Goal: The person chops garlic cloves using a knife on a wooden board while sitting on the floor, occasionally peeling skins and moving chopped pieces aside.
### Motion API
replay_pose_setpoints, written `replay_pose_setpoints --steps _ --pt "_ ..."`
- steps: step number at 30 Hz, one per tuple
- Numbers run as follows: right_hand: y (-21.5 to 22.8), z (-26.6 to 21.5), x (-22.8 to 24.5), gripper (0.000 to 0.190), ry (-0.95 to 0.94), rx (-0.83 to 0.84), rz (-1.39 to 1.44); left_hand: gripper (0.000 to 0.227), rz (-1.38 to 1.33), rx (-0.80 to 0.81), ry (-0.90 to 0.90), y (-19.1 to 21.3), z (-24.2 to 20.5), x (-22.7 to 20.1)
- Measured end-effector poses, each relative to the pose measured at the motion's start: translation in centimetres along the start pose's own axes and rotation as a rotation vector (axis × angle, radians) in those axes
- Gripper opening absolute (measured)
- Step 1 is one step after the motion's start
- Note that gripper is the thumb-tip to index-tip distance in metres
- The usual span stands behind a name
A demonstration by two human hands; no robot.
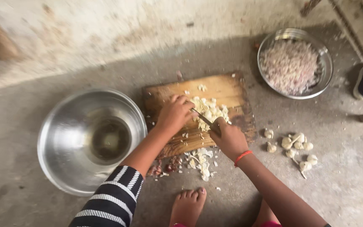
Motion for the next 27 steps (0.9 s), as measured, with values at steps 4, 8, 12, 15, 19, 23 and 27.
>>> replay_pose_setpoints --steps 4,8,12,15,19,23,27 --pt "-1.5 -1.0 -2.7 0.029 -0.037 0.013 -0.067 0.015 -0.095 0.033 -0.018 -4.0 -1.0 2.7" --pt "0.4 -2.1 -8.0 0.03 -0.075 -0.173 -0.007 0.025 -0.233 0.022 0.175 -3.5 -0.5 4.2" --pt "3.1 -3.5 -19.5 0.027 -0.707 -0.29 0.154 0.02 -0.27 0.131 0.211 -2.5 -1.2 2.1" --pt "4.9 -1.9 -22.7 0.035 -0.323 -0.484 -0.288 0.022 -0.314 0.092 0.251 -1.4 -1.8 0.4" --pt "1.5 -1.3 -27.8 0.035 -0.474 -0.341 -0.224 0.025 -0.355 -0.084 0.371 0.8 -3.6 0.3" --pt "1.9 -2.0 -29.1 0.019 -0.841 -0.333 0.231 0.024 -0.464 -0.116 0.538 0.5 -6.9 1.7" --pt "5.1 1.1 -19.7 0.031 -0.529 -0.596 0.739 0.027 -0.474 -0.14 0.58 -1.4 -8.0 3.5"
Point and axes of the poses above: each hand's wrist, its own z-axis towards the middle knuckle, its own y-axis out of the back of the hand, x = y × z, the point moved 7 cm from there along z, towards the middle knuckle, and after that the axes turned 13 degrees about -x, right-handed, at the moved point
